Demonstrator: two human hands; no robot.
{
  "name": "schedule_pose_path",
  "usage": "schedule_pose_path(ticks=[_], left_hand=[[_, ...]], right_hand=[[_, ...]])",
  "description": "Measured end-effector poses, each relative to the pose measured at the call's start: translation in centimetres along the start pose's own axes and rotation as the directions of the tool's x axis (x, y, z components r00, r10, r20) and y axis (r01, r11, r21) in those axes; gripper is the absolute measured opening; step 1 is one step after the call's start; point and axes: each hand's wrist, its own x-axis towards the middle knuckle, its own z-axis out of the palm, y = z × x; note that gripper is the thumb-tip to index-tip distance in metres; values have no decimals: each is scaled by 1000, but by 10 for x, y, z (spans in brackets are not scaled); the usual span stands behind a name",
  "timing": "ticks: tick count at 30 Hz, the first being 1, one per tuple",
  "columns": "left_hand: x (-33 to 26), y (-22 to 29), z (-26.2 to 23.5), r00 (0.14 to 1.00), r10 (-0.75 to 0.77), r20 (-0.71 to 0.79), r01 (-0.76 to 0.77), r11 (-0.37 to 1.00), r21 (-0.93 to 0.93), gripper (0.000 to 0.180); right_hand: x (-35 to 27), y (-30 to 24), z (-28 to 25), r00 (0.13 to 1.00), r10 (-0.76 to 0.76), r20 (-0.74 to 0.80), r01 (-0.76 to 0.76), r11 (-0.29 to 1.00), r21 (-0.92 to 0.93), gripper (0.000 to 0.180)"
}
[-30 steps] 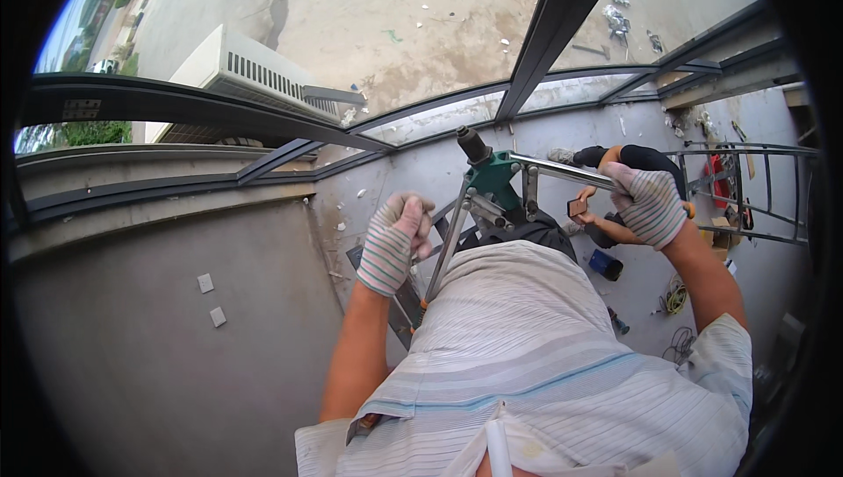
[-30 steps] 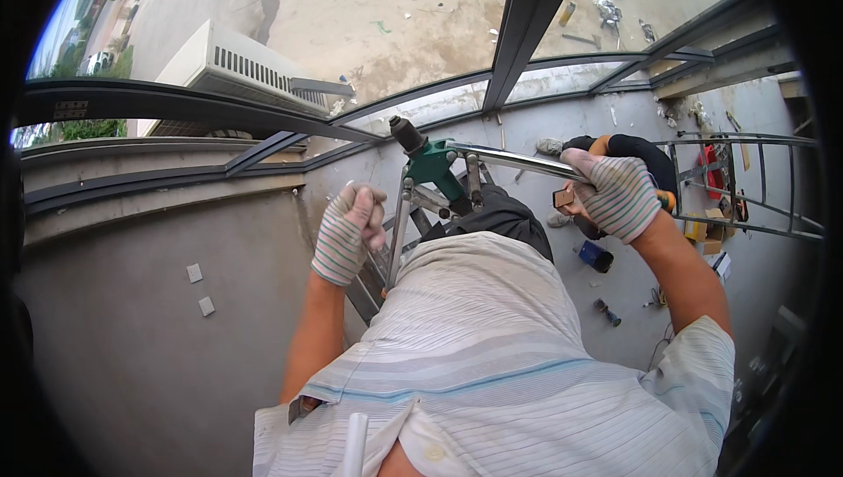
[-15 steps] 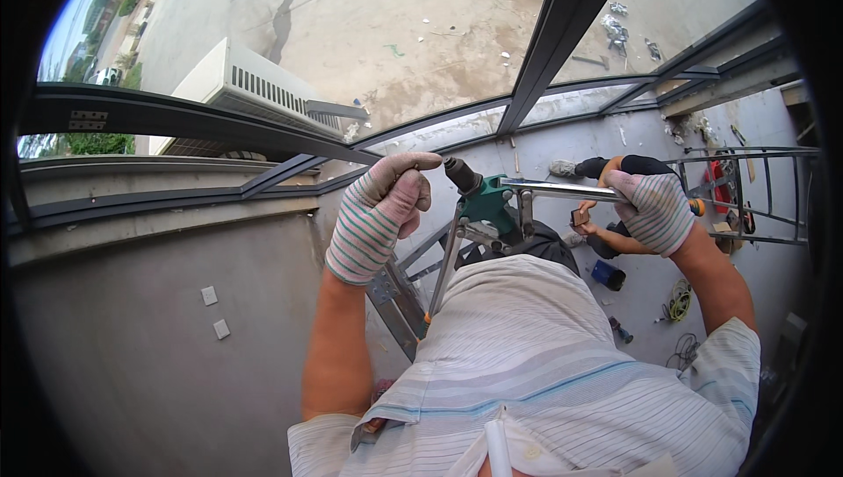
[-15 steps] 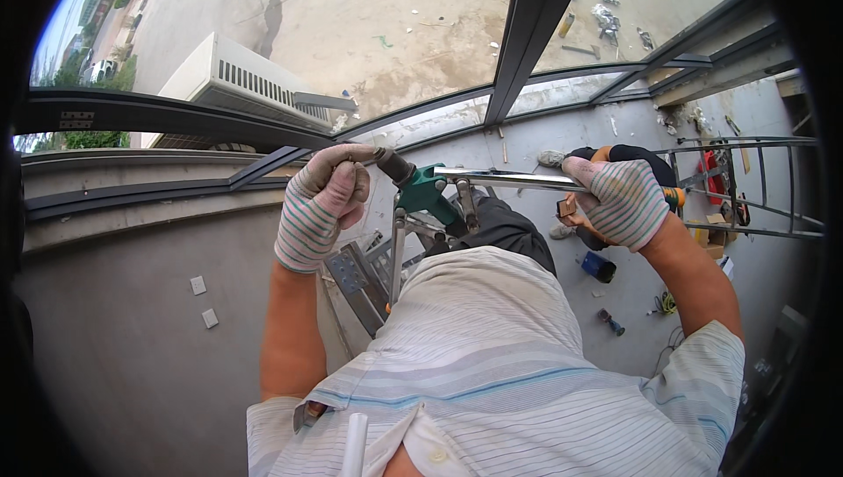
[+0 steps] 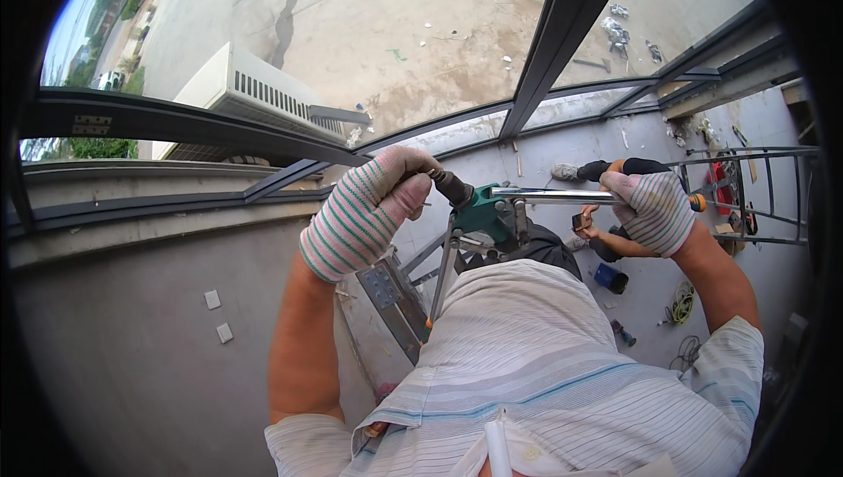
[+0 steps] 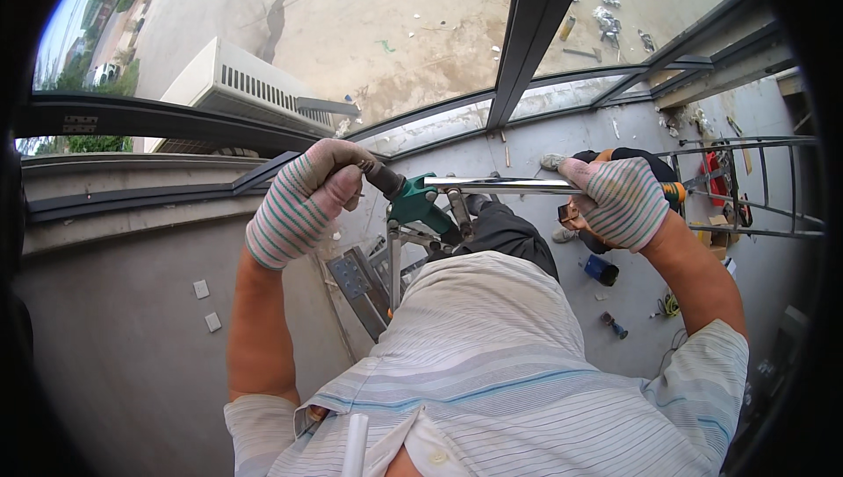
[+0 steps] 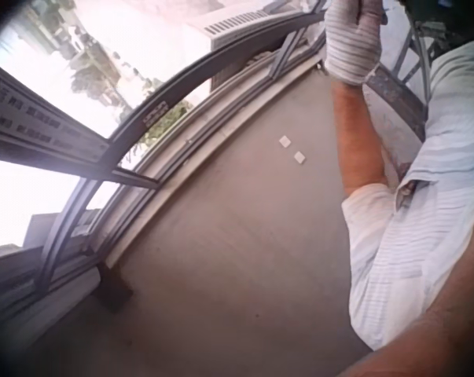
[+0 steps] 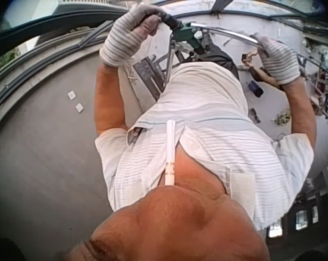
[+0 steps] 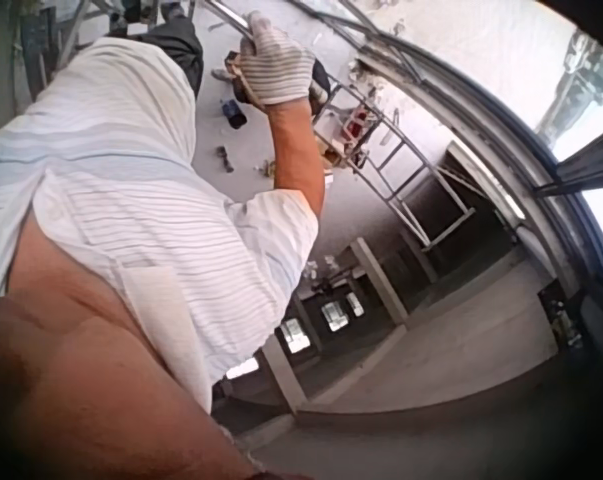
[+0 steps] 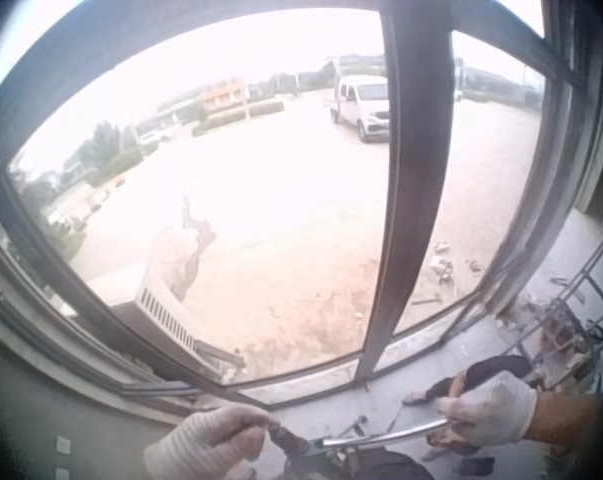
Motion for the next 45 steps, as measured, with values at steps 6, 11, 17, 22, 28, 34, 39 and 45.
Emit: schedule_pose_path(ticks=[6,11,17,22,28,34,39,45], left_hand=[[5,20,-10,998,0,69,-18,964,266,9],[11,33,-14,986,103,130,-151,879,452,7],[15,51,-22,955,142,262,-279,733,620,7],[34,96,-22,903,-192,383,-215,570,793,8],[66,116,-28,752,-527,396,43,638,769,16],[47,57,-31,901,-216,376,141,966,217,28],[27,19,-13,978,-66,196,122,949,-291,37],[19,-4,12,997,-45,-69,10,898,-439,48]], right_hand=[[-2,3,0,999,-50,13,50,997,-62,32],[-2,2,0,1000,-29,-13,28,998,-60,28],[-2,2,-4,998,-60,-20,59,997,-44,30],[6,-3,-11,998,-64,8,64,996,-56,27],[2,-1,-14,999,-51,16,52,993,-109,27],[-5,2,-6,998,-56,-36,52,994,-100,24],[-3,5,-5,999,-35,25,38,994,-99,24],[4,2,-9,997,-83,-6,82,992,-93,25]])
